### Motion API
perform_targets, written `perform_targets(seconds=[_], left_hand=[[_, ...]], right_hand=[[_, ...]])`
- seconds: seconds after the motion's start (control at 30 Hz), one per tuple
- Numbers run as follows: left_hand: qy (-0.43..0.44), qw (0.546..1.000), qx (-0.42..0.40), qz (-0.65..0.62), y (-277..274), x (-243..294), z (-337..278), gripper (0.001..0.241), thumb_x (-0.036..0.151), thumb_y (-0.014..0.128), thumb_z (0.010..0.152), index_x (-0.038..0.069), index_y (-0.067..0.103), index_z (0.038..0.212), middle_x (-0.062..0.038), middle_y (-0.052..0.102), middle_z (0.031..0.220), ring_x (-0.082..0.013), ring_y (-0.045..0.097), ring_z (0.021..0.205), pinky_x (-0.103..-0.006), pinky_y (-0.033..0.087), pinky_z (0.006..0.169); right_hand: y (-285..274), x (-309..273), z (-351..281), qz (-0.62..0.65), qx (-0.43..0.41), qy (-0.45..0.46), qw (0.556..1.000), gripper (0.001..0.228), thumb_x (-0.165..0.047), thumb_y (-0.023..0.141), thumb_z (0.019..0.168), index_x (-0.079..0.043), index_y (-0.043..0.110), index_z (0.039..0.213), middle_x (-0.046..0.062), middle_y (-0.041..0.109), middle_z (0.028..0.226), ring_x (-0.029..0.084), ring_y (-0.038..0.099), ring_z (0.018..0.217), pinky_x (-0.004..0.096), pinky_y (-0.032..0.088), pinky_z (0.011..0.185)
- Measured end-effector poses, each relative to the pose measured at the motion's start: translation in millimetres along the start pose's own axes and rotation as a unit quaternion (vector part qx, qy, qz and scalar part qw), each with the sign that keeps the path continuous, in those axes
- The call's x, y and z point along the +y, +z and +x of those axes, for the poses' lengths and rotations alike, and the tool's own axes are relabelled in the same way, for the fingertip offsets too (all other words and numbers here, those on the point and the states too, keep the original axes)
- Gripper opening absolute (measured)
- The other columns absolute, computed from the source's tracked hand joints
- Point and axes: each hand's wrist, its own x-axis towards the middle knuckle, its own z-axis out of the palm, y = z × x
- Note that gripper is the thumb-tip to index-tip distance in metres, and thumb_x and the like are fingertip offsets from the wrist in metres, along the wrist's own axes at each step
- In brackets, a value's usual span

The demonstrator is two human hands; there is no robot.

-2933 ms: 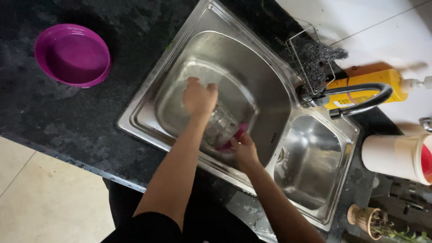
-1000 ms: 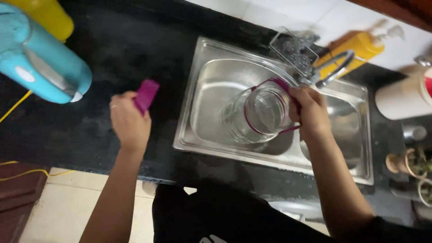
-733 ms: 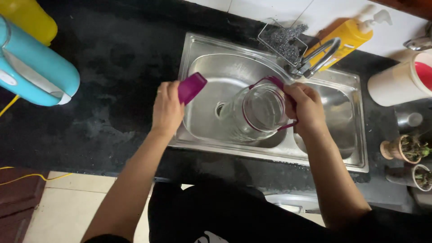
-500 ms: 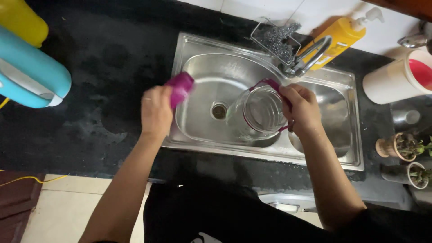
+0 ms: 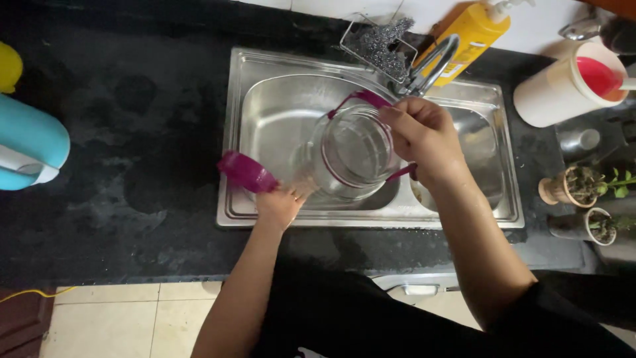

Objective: Rinsing and washing a large glass jar and a tall glass in a kitchen sink.

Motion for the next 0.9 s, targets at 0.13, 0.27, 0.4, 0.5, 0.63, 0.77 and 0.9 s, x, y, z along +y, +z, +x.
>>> perform_targets(seconds=[0.13, 0.27, 0.4, 0.5, 0.63, 0.77, 0.9], left_hand=[[0.051, 0.995, 0.022, 0.086, 28, 11, -27, 0.047, 0.066, 0.037, 0.097, 0.023, 0.051, 0.082, 0.002, 0.049, 0.085, -0.0202, 0.048, 0.089, -0.0472, 0.039, 0.096], [0.065, 0.978, 0.135, 0.146, 71, 27, -83, 0.044, 0.060, 0.027, 0.105, 0.021, 0.038, 0.085, -0.001, 0.036, 0.075, -0.0243, 0.035, 0.070, -0.0462, 0.041, 0.082], [0.112, 0.962, 0.141, 0.205, 88, 55, -105, 0.054, 0.066, 0.016, 0.107, 0.018, 0.038, 0.092, -0.003, 0.043, 0.080, -0.0241, 0.043, 0.073, -0.0487, 0.053, 0.097], [0.140, 0.960, 0.143, 0.196, 77, 73, -91, 0.047, 0.064, 0.038, 0.103, 0.020, 0.044, 0.088, -0.003, 0.060, 0.081, -0.0263, 0.056, 0.075, -0.0513, 0.058, 0.086], [0.237, 0.904, 0.209, 0.289, 88, 77, -96, 0.053, 0.061, 0.034, 0.108, 0.016, 0.050, 0.131, -0.006, 0.061, 0.128, -0.0290, 0.056, 0.123, -0.0477, 0.045, 0.114], [0.329, 0.840, 0.248, 0.352, 113, 66, -99, 0.059, 0.060, 0.049, 0.105, 0.025, 0.045, 0.151, -0.006, 0.052, 0.156, -0.0293, 0.050, 0.143, -0.0484, 0.031, 0.125], [0.377, 0.837, 0.195, 0.346, 112, 79, -98, 0.029, 0.046, 0.045, 0.108, 0.021, 0.056, 0.119, -0.008, 0.071, 0.082, -0.0238, 0.071, 0.074, -0.0407, 0.057, 0.073]], right_hand=[[16, -7, -8, 0.026, 0.011, -0.014, 1.000, 0.024, -0.009, 0.074, 0.096, -0.005, 0.061, 0.076, 0.000, 0.037, 0.048, 0.004, 0.034, 0.039, 0.016, 0.025, 0.038], [20, 25, 4, -0.017, 0.032, -0.030, 0.999, 0.025, -0.019, 0.075, 0.099, -0.009, 0.065, 0.078, -0.003, 0.046, 0.056, 0.002, 0.045, 0.049, 0.015, 0.029, 0.047], [22, 65, 7, -0.124, -0.002, -0.065, 0.990, 0.027, -0.027, 0.075, 0.103, -0.005, 0.067, 0.087, 0.006, 0.049, 0.067, 0.016, 0.048, 0.065, 0.028, 0.035, 0.059], [29, 101, 10, -0.178, 0.002, -0.173, 0.969, 0.026, -0.022, 0.077, 0.100, 0.000, 0.070, 0.088, 0.020, 0.060, 0.075, 0.026, 0.065, 0.069, 0.036, 0.051, 0.061], [49, 117, -1, -0.287, 0.067, -0.160, 0.942, 0.026, -0.028, 0.075, 0.102, -0.003, 0.067, 0.099, 0.033, 0.054, 0.117, 0.055, 0.068, 0.104, 0.059, 0.059, 0.080], [59, 129, -3, -0.295, 0.090, -0.075, 0.948, 0.021, -0.024, 0.078, 0.099, -0.004, 0.069, 0.100, 0.030, 0.052, 0.123, 0.055, 0.068, 0.108, 0.063, 0.060, 0.080], [58, 152, 3, -0.284, 0.078, -0.031, 0.955, 0.028, -0.035, 0.074, 0.100, -0.007, 0.074, 0.103, 0.030, 0.055, 0.130, 0.053, 0.066, 0.116, 0.065, 0.057, 0.088]])
